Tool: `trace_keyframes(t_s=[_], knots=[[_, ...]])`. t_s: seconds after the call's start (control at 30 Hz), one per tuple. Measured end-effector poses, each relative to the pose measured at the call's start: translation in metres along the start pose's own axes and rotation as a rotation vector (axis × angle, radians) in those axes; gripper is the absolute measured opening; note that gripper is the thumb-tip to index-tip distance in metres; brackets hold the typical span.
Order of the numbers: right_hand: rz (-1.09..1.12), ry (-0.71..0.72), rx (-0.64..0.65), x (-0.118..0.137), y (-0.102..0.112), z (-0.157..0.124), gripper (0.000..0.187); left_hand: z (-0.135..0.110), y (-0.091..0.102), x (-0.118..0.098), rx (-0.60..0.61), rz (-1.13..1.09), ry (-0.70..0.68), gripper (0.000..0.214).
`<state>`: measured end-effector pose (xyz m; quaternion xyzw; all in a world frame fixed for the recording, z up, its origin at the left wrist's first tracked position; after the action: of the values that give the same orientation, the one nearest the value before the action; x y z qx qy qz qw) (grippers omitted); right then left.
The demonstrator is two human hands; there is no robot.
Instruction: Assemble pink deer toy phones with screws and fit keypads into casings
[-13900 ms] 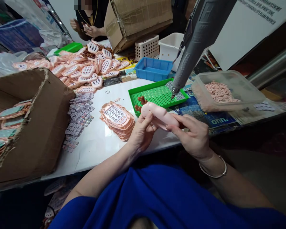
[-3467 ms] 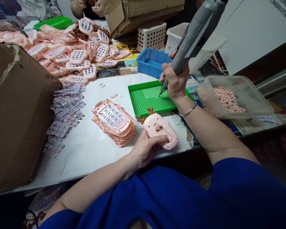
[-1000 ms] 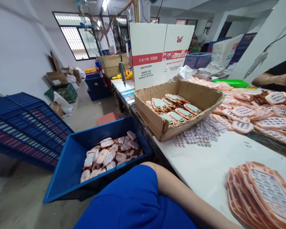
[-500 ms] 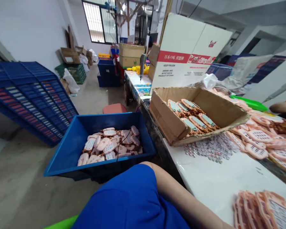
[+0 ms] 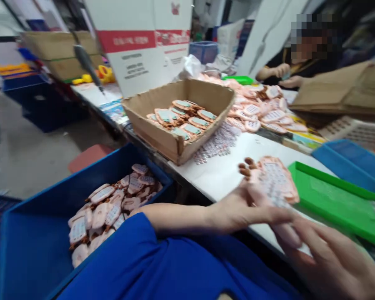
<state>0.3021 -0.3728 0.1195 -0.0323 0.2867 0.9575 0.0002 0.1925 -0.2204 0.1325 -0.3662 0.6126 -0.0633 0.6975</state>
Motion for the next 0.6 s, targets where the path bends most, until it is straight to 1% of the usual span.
trace_keyframes(t_s=[0.03,0.1,0.13,0.2,0.27,0.3,0.37,0.43,0.5,0.6], knots=[[-0.06,0.076,-0.007,0.004,0.0,0.0,0.029,-0.001,0.002,0.001,0.004,-0.025,0.004,0.043],[-0.02,0.132,0.009,0.009,-0.003,0.005,0.023,-0.002,0.007,0.005,-0.028,-0.106,0.027,0.04],[0.047,0.124,0.025,0.01,-0.005,0.007,0.019,-0.002,0.011,0.007,-0.079,-0.138,0.046,0.041],[0.164,0.093,0.033,0.009,-0.009,0.01,0.015,-0.002,0.02,0.01,-0.22,-0.144,0.08,0.048],[0.223,0.062,0.031,0.006,-0.013,0.007,0.015,0.0,0.03,0.008,-0.348,-0.106,0.084,0.052],[0.239,0.041,0.036,0.004,-0.015,0.004,0.015,0.0,0.035,0.007,-0.392,-0.085,0.078,0.053],[0.263,-0.003,0.05,0.001,-0.02,-0.004,0.014,0.001,0.042,0.004,-0.444,-0.042,0.067,0.054],[0.283,-0.035,0.067,-0.002,-0.025,-0.011,0.013,0.002,0.046,0.002,-0.469,-0.001,0.07,0.053],[0.302,-0.05,0.061,-0.002,-0.029,-0.017,0.013,0.001,0.047,0.001,-0.498,0.044,0.086,0.051],[0.315,-0.063,0.04,-0.004,-0.035,-0.027,0.019,0.003,0.046,-0.001,-0.553,0.119,0.075,0.045]])
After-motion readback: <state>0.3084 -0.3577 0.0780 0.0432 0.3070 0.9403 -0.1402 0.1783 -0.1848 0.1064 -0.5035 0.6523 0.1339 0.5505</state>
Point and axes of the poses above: each hand's wrist, its own z-axis towards the middle knuckle, its own y-axis out of the back of the hand, x = y × z, the point moved 1 cm from there along z, towards the middle knuckle, and after that the axes turned 8 degrees about -x, right-handed, at the moved point
